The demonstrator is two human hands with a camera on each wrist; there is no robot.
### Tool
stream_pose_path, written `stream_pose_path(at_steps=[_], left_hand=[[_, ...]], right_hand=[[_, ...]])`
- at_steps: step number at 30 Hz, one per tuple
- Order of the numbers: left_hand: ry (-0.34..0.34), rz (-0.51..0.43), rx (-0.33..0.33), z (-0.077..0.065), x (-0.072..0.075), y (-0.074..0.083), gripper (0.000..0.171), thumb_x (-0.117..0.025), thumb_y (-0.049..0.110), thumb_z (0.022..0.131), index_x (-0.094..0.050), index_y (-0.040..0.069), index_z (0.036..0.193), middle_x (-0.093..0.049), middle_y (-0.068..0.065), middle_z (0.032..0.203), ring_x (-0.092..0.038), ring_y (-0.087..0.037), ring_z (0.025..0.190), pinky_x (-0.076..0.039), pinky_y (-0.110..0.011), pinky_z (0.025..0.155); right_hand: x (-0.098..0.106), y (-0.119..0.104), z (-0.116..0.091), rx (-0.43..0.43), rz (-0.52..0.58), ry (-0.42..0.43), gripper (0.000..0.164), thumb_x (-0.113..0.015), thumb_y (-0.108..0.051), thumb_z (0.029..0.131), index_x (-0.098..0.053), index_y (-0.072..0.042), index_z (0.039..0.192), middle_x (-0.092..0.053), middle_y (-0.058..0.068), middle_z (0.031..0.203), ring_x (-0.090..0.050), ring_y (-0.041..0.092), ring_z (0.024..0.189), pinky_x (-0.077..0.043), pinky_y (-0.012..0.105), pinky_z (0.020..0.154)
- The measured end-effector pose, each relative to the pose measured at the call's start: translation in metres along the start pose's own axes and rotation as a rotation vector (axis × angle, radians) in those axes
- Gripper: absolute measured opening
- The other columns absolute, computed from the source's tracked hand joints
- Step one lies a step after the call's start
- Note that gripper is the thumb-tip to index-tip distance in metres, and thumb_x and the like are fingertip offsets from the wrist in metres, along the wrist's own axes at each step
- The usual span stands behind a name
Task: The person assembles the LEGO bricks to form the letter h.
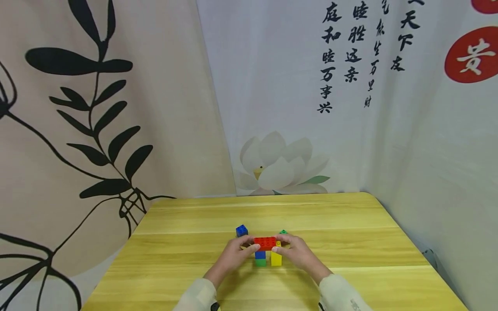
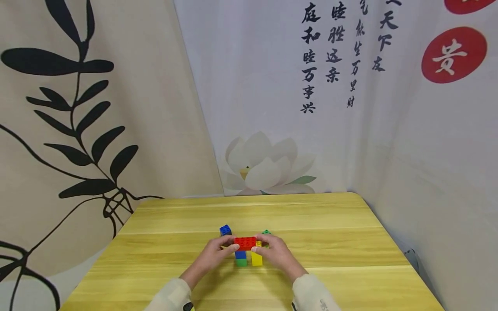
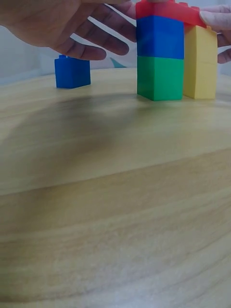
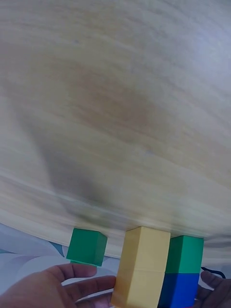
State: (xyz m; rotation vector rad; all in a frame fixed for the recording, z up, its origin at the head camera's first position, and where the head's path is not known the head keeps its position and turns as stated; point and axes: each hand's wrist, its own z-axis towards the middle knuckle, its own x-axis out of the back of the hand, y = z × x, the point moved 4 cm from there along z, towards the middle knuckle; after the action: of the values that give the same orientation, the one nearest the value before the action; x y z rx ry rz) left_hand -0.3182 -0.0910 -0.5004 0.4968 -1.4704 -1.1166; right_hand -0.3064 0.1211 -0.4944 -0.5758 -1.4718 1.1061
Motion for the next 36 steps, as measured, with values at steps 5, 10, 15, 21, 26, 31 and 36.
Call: stream_pose_path(at_steps=[5, 10, 15, 21, 26, 31, 36], left_hand=[[0.018, -0.006, -0.003, -0.0002, -0.0017, -0.0022, 0.034, -0.063, 0.04, 0.097, -0.069, 0.013, 0.118, -0.068, 0.003, 0.103, -0.061, -0.018, 0.095, -0.053, -0.041, 0.081], [0.023, -0.013, -0.014, 0.0, -0.0038, -0.0031, 0.033, -0.061, 0.04, 0.098, -0.07, 0.014, 0.117, -0.068, 0.005, 0.103, -0.061, -0.016, 0.093, -0.05, -0.038, 0.081], [0.026, 0.006, -0.035, 0.0, -0.0034, -0.0015, 0.033, -0.06, 0.039, 0.099, -0.07, 0.014, 0.117, -0.068, 0.006, 0.101, -0.061, -0.013, 0.091, -0.049, -0.036, 0.08], [0.015, 0.027, -0.032, -0.0014, -0.0017, 0.001, 0.032, -0.061, 0.039, 0.098, -0.07, 0.015, 0.117, -0.068, 0.006, 0.101, -0.06, -0.014, 0.092, -0.049, -0.039, 0.083], [-0.008, 0.033, -0.021, -0.0008, -0.0009, 0.002, 0.034, -0.061, 0.039, 0.098, -0.069, 0.014, 0.119, -0.067, 0.006, 0.1, -0.06, -0.015, 0.092, -0.05, -0.039, 0.081], [-0.019, 0.036, -0.033, -0.0001, 0.0009, 0.004, 0.034, -0.062, 0.039, 0.098, -0.07, 0.013, 0.119, -0.067, 0.006, 0.1, -0.06, -0.015, 0.091, -0.051, -0.036, 0.079], [-0.017, 0.032, -0.019, 0.0004, 0.0022, 0.0022, 0.037, -0.062, 0.042, 0.098, -0.069, 0.012, 0.119, -0.068, 0.004, 0.103, -0.06, -0.017, 0.094, -0.051, -0.04, 0.08]], right_hand=[[-0.0017, 0.0027, 0.0, -0.014, 0.019, -0.003, 0.048, -0.07, -0.03, 0.094, -0.061, -0.004, 0.133, -0.065, 0.007, 0.117, -0.056, 0.024, 0.102, -0.054, 0.038, 0.082], [-0.0019, 0.0036, -0.0001, -0.021, 0.016, 0.001, 0.045, -0.069, -0.03, 0.094, -0.062, -0.006, 0.132, -0.065, 0.006, 0.118, -0.056, 0.023, 0.104, -0.053, 0.041, 0.085], [-0.0011, 0.0011, -0.0013, -0.016, 0.012, 0.009, 0.044, -0.07, -0.029, 0.094, -0.063, -0.007, 0.132, -0.065, 0.006, 0.117, -0.057, 0.025, 0.103, -0.053, 0.042, 0.085], [-0.0021, 0.0018, -0.0015, -0.027, 0.018, 0.017, 0.044, -0.071, -0.028, 0.094, -0.063, -0.008, 0.132, -0.065, 0.007, 0.118, -0.057, 0.025, 0.103, -0.053, 0.04, 0.084], [-0.0018, 0.0041, -0.0031, -0.053, 0.02, 0.018, 0.047, -0.071, -0.028, 0.093, -0.062, -0.01, 0.135, -0.064, 0.009, 0.122, -0.058, 0.026, 0.105, -0.055, 0.038, 0.082], [-0.0003, 0.0065, -0.0044, -0.047, 0.032, 0.027, 0.049, -0.071, -0.026, 0.093, -0.059, -0.009, 0.137, -0.064, 0.012, 0.126, -0.059, 0.029, 0.108, -0.055, 0.039, 0.083], [0.0018, 0.0069, -0.0059, -0.028, 0.043, 0.045, 0.049, -0.072, -0.026, 0.093, -0.06, -0.005, 0.135, -0.065, 0.012, 0.122, -0.06, 0.031, 0.109, -0.056, 0.039, 0.083]])
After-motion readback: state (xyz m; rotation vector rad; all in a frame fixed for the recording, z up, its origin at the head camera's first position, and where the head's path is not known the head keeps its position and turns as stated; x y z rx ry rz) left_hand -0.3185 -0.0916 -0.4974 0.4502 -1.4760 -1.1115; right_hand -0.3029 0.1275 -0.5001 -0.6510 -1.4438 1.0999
